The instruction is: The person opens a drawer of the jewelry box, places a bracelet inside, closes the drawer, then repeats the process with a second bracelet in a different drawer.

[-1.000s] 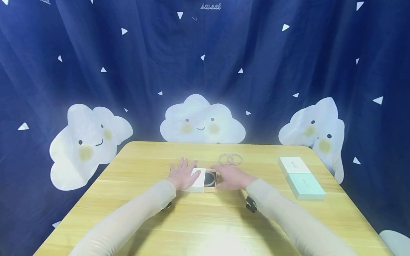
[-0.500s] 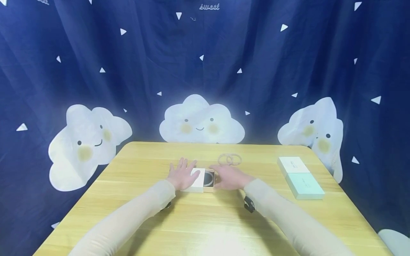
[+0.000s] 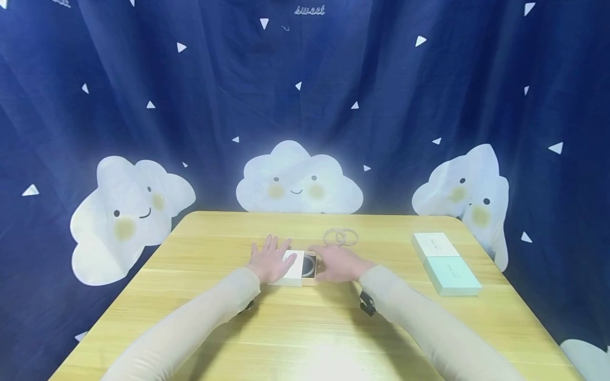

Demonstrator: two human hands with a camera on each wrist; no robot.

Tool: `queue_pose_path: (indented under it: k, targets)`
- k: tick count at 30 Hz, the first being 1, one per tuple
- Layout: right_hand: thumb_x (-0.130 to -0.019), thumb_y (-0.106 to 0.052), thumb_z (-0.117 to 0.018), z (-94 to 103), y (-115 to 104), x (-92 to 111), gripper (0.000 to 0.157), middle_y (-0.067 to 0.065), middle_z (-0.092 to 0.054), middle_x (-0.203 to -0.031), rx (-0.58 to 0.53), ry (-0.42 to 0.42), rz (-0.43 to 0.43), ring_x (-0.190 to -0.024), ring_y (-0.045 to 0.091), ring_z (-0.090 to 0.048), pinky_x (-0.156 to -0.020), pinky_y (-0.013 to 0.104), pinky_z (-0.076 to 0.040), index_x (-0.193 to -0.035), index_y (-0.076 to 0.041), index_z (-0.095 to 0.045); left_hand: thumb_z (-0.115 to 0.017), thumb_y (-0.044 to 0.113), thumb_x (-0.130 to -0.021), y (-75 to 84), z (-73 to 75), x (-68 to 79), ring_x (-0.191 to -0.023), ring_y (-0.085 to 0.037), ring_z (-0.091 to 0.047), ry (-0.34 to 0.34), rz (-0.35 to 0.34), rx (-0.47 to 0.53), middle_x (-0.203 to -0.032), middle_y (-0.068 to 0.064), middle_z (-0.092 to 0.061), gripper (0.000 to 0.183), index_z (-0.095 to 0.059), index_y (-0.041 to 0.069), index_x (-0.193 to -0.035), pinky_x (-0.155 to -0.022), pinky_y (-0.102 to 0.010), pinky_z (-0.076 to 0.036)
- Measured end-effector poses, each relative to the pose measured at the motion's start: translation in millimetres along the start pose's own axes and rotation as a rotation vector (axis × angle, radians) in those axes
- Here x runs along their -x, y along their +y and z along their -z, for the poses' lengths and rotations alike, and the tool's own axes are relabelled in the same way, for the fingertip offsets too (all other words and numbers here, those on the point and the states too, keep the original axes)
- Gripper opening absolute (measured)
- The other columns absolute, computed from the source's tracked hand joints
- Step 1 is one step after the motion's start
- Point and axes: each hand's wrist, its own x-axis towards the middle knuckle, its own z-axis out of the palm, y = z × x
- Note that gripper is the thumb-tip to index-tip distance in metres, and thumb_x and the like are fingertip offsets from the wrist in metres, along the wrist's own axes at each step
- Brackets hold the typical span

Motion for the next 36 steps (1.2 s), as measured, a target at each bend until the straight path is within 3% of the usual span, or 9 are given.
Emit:
queue_pose_path:
  k: [36]
  targets:
    - [-0.083, -0.041, -0.081, -3.3, -7.2, -8.3, 0.082, 0.002, -0.057, -0.147, 0.011, 0.006, -0.007, -0.133, 0.035, -0.053, -0.105, 0.053, -0.047, -0.152, -0.017, -0.043, -0.022, 0.064, -0.103, -1.0, -1.9, -2.3, -0.156, -0.035, -0.009, 0.002, 0.009, 0.002, -0.166, -0.018, -0.021, 0.067, -0.027, 0.031, -0.161, -0.117, -0.072, -0.005]
